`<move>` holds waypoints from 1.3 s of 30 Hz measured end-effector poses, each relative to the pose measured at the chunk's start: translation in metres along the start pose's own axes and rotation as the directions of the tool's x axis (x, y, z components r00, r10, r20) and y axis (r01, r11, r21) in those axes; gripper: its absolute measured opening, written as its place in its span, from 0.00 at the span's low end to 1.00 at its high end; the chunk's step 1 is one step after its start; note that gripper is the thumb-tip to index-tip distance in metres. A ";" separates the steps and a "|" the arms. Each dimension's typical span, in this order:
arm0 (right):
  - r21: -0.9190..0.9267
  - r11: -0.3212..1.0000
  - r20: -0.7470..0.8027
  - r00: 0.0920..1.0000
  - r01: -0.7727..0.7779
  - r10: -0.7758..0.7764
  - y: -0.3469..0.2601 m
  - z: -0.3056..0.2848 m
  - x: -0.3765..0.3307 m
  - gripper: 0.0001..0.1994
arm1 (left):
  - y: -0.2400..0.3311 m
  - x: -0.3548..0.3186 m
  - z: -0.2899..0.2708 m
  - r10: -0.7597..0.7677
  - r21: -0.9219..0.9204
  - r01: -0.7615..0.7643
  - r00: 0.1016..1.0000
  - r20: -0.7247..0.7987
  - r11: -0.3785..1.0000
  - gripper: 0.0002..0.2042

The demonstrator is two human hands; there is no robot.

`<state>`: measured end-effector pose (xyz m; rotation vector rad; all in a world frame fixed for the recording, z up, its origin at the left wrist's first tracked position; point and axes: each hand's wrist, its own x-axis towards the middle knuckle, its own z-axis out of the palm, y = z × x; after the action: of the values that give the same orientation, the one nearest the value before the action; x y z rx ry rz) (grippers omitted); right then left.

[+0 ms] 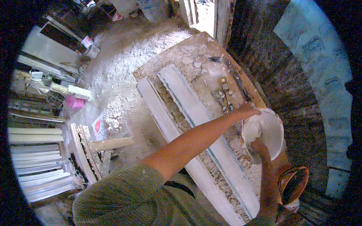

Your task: The person applies a white paste to a long rectangular object on a workbench using a cloth and their hands. They repeatedly scoop paste from a bucket and spread it along the object's surface, smoothing and filling areas.

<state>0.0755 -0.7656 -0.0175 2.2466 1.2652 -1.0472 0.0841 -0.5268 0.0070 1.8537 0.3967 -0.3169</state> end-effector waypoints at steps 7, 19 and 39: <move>0.613 0.783 -0.484 0.732 -0.107 0.479 0.007 0.006 0.013 0.21 | -0.022 -0.007 0.041 0.488 -0.106 -0.478 0.864 0.121 0.872 0.38; 0.822 0.568 -0.378 0.718 -0.030 0.585 -0.058 0.105 -0.017 0.27 | -0.023 -0.104 0.116 0.137 -0.339 -0.157 0.987 -0.081 0.928 0.47; 0.681 0.536 -0.720 0.587 0.499 0.370 -0.213 -0.097 -0.101 0.25 | -0.129 -0.333 -0.163 0.073 -0.648 -0.465 0.841 -0.536 0.603 0.26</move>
<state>-0.0951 -0.6505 0.1319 3.8550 1.2678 -0.6542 -0.2686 -0.3726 0.0821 1.0745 0.4581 0.4901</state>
